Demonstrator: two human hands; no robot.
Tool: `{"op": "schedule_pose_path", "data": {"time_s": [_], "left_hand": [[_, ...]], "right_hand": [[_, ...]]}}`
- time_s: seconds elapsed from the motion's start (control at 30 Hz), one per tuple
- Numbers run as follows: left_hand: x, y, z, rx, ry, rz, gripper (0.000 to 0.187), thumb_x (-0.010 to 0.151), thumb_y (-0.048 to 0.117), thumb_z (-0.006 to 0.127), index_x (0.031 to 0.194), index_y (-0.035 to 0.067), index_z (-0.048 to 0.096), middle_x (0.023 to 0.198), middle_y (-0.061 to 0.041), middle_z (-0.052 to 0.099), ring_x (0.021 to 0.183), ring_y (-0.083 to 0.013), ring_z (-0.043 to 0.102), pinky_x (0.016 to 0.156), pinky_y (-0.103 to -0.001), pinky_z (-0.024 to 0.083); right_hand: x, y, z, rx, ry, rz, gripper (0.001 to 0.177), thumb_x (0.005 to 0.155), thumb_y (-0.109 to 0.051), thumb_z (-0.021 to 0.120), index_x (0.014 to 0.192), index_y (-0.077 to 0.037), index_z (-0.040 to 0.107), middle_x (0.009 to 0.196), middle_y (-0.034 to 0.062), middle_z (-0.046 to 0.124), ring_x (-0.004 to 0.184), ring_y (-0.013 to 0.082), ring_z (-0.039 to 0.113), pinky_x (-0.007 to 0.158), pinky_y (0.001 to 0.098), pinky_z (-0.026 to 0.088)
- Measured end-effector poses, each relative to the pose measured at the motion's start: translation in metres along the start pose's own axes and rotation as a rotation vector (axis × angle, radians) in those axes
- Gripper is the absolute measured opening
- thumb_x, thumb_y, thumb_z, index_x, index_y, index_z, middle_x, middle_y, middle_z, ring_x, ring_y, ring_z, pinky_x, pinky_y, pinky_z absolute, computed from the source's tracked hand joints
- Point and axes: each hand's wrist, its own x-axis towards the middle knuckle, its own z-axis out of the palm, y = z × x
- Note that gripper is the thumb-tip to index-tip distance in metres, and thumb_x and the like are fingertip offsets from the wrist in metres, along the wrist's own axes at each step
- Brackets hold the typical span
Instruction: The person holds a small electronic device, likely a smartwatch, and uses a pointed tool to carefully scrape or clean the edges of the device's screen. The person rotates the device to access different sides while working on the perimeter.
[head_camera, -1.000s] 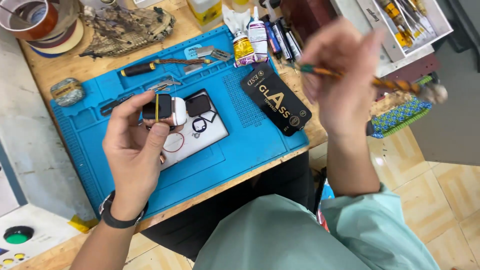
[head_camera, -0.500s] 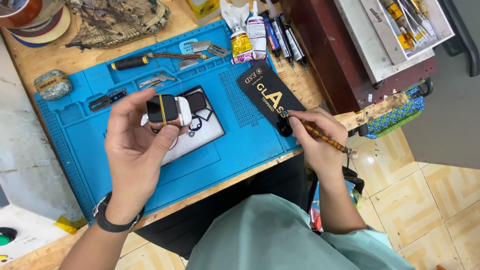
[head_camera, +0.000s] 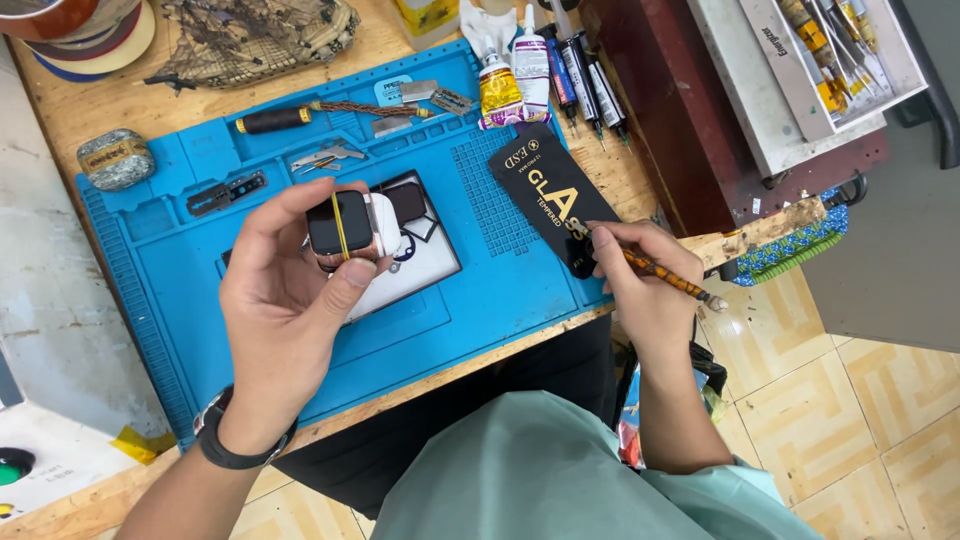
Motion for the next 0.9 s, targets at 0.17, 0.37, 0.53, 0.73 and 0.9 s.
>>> {"op": "schedule_pose_path", "data": {"time_s": [0.17, 0.37, 0.53, 0.73, 0.9], "left_hand": [[-0.002, 0.002, -0.001, -0.03, -0.033, -0.023, 0.044, 0.086, 0.0, 0.061, 0.125, 0.004, 0.042, 0.125, -0.021, 0.051, 0.119, -0.0269, 0.053, 0.085, -0.033, 0.062], [-0.006, 0.003, 0.0, -0.082, -0.053, -0.046, 0.048, 0.082, 0.001, 0.065, 0.125, 0.0, 0.044, 0.126, -0.02, 0.051, 0.117, -0.0267, 0.055, 0.083, -0.029, 0.061], [-0.009, 0.001, 0.0, -0.087, -0.026, 0.023, 0.046, 0.082, 0.001, 0.067, 0.123, 0.001, 0.046, 0.126, -0.015, 0.049, 0.123, -0.0323, 0.055, 0.083, -0.033, 0.064], [-0.01, 0.014, -0.005, -0.289, -0.173, 0.101, 0.038, 0.088, -0.001, 0.064, 0.123, 0.005, 0.051, 0.128, -0.018, 0.051, 0.116, -0.0301, 0.058, 0.089, -0.037, 0.065], [-0.013, 0.018, -0.007, -0.316, -0.209, 0.112, 0.042, 0.088, -0.003, 0.065, 0.127, 0.006, 0.049, 0.132, -0.016, 0.049, 0.127, -0.0293, 0.051, 0.09, -0.033, 0.063]], "right_hand": [[0.0, -0.001, 0.0, -0.003, -0.007, 0.02, 0.011, 0.091, -0.009, 0.062, 0.095, 0.0, 0.068, 0.079, 0.0086, 0.065, 0.056, 0.0112, 0.06, 0.044, 0.0162, 0.047], [0.001, 0.005, 0.001, 0.017, 0.005, 0.06, 0.012, 0.092, -0.011, 0.062, 0.095, -0.002, 0.068, 0.073, 0.0071, 0.063, 0.055, 0.0094, 0.058, 0.043, 0.0165, 0.044], [0.0, 0.001, -0.002, 0.066, -0.042, 0.022, 0.012, 0.094, -0.008, 0.058, 0.092, 0.001, 0.066, 0.071, 0.0079, 0.061, 0.054, 0.0099, 0.056, 0.043, 0.0164, 0.043], [0.013, -0.023, -0.012, 0.236, -0.04, -0.121, 0.018, 0.1, -0.008, 0.05, 0.105, 0.008, 0.057, 0.074, 0.0193, 0.058, 0.056, 0.0191, 0.057, 0.045, 0.024, 0.045], [0.069, -0.068, -0.011, 0.427, -0.483, -0.515, 0.022, 0.094, -0.019, 0.054, 0.104, 0.0, 0.053, 0.077, 0.0143, 0.054, 0.055, 0.0192, 0.06, 0.049, 0.0243, 0.053]]}}
